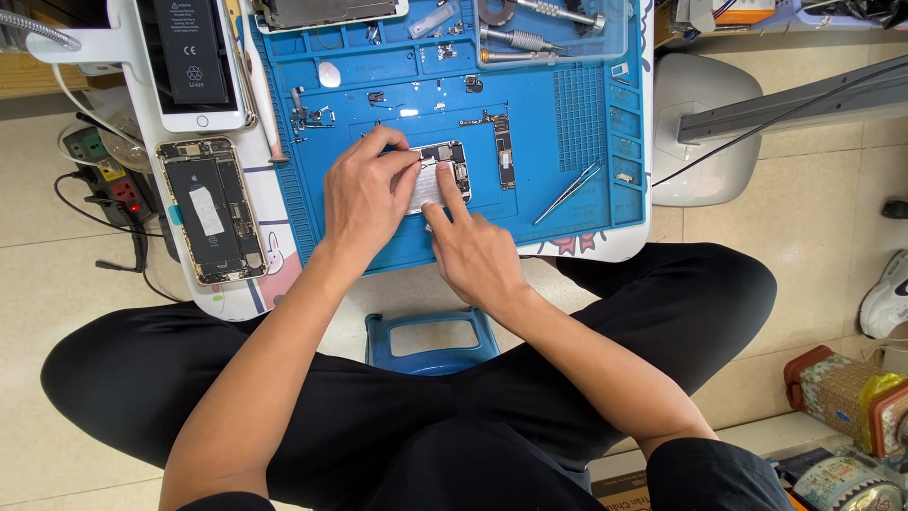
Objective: The person disassembles a smartphone using a screwdriver and tweezers on a blue work mat. They remove screws and internal components, placing them into the mat's compartments, and later reassemble the device by securing parts back into place.
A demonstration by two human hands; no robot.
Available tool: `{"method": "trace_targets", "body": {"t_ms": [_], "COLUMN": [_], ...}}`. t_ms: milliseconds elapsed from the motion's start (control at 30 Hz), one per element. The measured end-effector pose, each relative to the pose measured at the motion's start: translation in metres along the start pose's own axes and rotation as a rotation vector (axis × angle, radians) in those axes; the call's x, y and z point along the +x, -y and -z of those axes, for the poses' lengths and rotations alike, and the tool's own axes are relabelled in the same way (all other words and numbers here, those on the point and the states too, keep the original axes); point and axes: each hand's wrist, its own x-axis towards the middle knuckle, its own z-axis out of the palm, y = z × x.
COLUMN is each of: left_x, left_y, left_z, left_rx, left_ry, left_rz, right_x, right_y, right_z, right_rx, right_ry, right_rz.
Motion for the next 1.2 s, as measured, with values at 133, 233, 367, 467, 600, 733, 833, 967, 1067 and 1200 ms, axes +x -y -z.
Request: {"method": "trace_targets", "body": {"t_ms": [133, 233, 367, 467, 600, 733, 833, 967, 1067, 1200], "left_x": [0.0, 0.0, -0.001, -0.001, 0.0, 0.001, 0.002, 0.0, -0.001, -0.002], "left_y": [-0.003, -0.004, -0.004, -0.004, -0.004, -0.008, -0.009, -0.007, -0.005, -0.006], "left_z": [0.002, 0.003, 0.002, 0.003, 0.004, 0.008, 0.009, 0.004, 0.0, -0.001], "left_rx": [0.01, 0.031, 0.038, 0.033, 0.02, 0.037, 0.041, 0.057, 0.087, 0.096], "left_ry": [-0.002, 0.009, 0.015, 0.02, 0.025, 0.033, 0.042, 0.059, 0.081, 0.083], "left_rz": [-0.011, -0.017, -0.029, -0.027, -0.021, -0.014, -0.003, -0.006, -0.007, 0.006], "right_x": [0.0, 0.0, 0.0, 0.0, 0.002, 0.009, 0.015, 0.019, 0.027, 0.04], "right_y": [-0.002, -0.004, -0.005, -0.009, -0.026, -0.049, -0.084, -0.117, -0.136, -0.144], "right_z": [0.0, 0.0, 0.007, 0.013, 0.011, 0.035, 0.044, 0.067, 0.061, 0.046], "right_rx": [0.002, 0.007, 0.026, 0.047, 0.13, 0.378, 0.586, 0.817, 0.918, 1.145], "right_ry": [-0.01, -0.016, -0.041, -0.056, -0.088, -0.135, -0.402, -0.638, -0.714, -0.661], "right_rz": [0.007, 0.015, 0.038, 0.056, 0.108, 0.1, 0.157, -0.114, -0.37, -0.59]}}
